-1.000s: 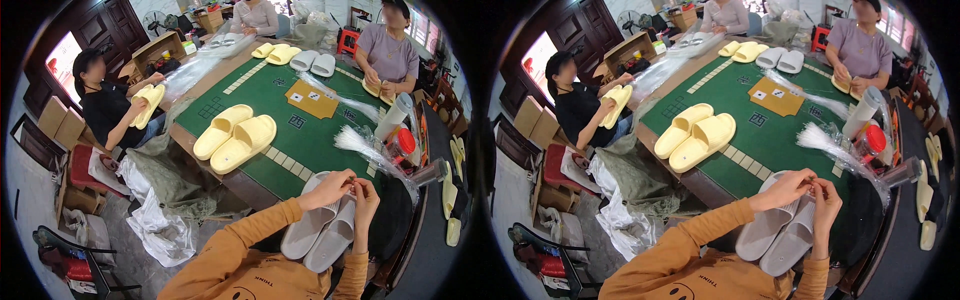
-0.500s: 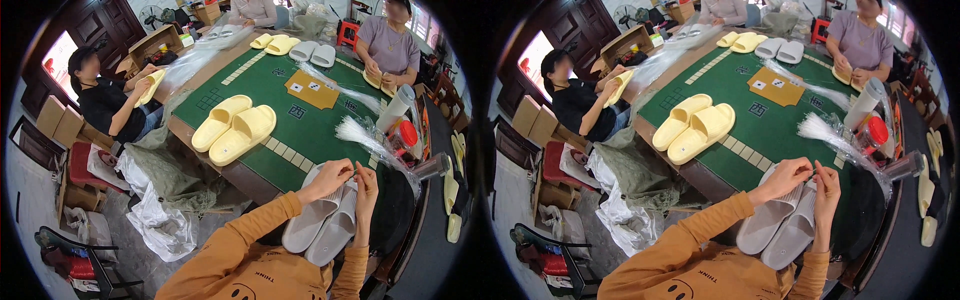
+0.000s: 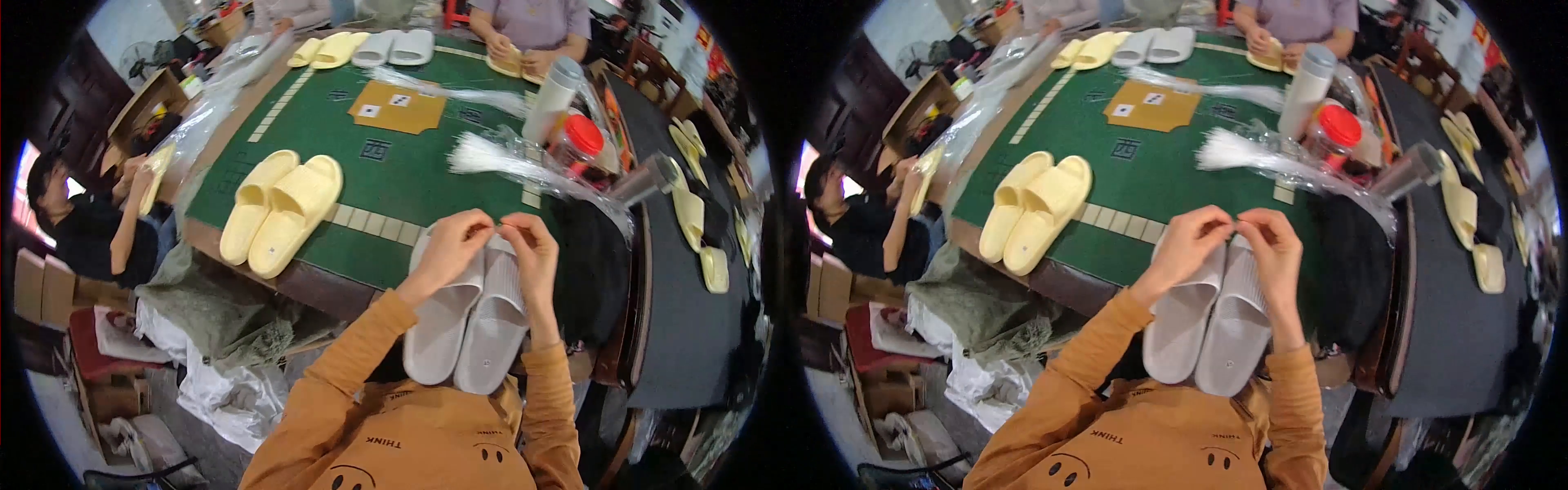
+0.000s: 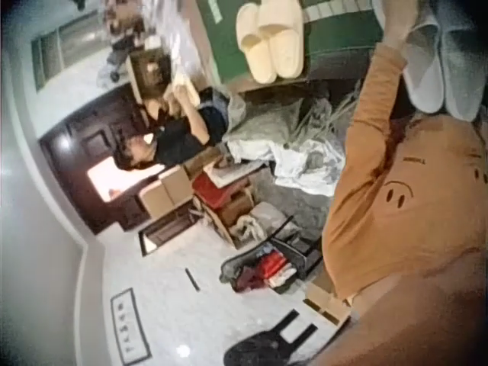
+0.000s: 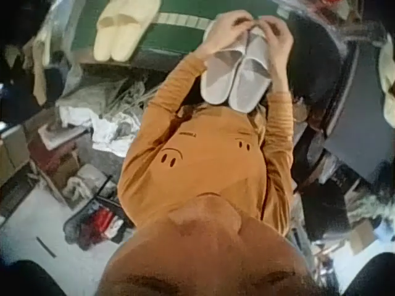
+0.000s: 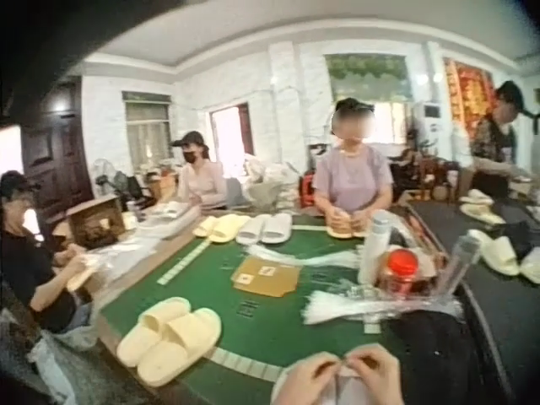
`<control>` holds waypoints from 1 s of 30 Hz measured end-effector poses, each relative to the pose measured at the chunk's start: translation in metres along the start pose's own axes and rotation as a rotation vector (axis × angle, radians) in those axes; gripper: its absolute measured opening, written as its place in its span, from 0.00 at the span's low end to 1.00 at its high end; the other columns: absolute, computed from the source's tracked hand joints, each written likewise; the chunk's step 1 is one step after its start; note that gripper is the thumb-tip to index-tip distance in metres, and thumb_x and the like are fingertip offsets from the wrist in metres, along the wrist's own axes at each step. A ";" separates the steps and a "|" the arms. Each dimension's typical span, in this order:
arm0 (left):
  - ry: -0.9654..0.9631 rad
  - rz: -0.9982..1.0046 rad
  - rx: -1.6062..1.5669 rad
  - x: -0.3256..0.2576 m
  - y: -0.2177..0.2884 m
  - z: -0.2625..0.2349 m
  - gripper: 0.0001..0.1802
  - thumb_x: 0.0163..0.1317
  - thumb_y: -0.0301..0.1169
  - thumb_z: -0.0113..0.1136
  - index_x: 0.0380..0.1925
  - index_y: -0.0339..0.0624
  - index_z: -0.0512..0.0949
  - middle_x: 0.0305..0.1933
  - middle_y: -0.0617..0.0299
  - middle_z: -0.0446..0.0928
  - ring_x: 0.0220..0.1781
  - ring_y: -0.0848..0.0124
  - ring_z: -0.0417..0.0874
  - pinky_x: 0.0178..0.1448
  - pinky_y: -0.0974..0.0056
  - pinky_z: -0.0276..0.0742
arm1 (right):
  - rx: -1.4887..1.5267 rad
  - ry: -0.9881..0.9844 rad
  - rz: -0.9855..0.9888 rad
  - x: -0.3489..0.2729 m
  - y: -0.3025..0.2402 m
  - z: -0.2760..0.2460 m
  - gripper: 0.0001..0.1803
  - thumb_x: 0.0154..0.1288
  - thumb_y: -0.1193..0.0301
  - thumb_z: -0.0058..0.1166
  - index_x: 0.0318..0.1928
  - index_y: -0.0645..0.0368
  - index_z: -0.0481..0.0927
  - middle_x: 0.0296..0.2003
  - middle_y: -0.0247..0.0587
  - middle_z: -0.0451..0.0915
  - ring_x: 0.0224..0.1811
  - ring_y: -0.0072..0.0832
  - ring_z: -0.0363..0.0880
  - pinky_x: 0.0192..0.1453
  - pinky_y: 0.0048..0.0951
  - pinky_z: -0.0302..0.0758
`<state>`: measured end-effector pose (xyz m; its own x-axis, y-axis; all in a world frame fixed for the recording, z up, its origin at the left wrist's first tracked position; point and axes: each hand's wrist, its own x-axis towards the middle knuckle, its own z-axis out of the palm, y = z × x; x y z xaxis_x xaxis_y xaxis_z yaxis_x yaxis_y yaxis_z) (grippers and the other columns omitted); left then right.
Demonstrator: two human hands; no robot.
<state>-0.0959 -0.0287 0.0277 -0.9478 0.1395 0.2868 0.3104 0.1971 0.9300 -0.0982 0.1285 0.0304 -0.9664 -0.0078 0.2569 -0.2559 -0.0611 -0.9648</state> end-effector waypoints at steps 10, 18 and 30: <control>0.028 -0.051 -0.085 -0.002 0.003 0.006 0.07 0.66 0.27 0.56 0.36 0.31 0.77 0.31 0.63 0.78 0.34 0.79 0.78 0.39 0.72 0.74 | -0.086 -0.020 0.017 0.000 0.001 -0.007 0.07 0.61 0.80 0.58 0.41 0.67 0.79 0.48 0.40 0.76 0.44 0.21 0.78 0.48 0.21 0.76; 0.026 -0.038 -0.068 -0.003 0.002 0.006 0.07 0.65 0.27 0.57 0.36 0.32 0.77 0.31 0.63 0.78 0.33 0.78 0.78 0.39 0.72 0.74 | -0.034 -0.003 0.062 -0.002 0.003 -0.004 0.05 0.62 0.78 0.57 0.38 0.65 0.81 0.36 0.35 0.81 0.37 0.18 0.79 0.43 0.19 0.76; 0.055 0.002 -0.030 -0.003 0.002 0.006 0.07 0.64 0.26 0.58 0.36 0.32 0.78 0.30 0.62 0.79 0.33 0.78 0.78 0.38 0.71 0.74 | -0.204 -0.011 0.010 -0.001 0.002 -0.003 0.05 0.61 0.78 0.58 0.38 0.65 0.82 0.34 0.35 0.80 0.35 0.19 0.79 0.40 0.20 0.76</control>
<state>-0.0920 -0.0226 0.0274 -0.9500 0.0865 0.2999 0.3106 0.1680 0.9356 -0.0976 0.1313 0.0278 -0.9689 -0.0182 0.2469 -0.2469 0.1427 -0.9585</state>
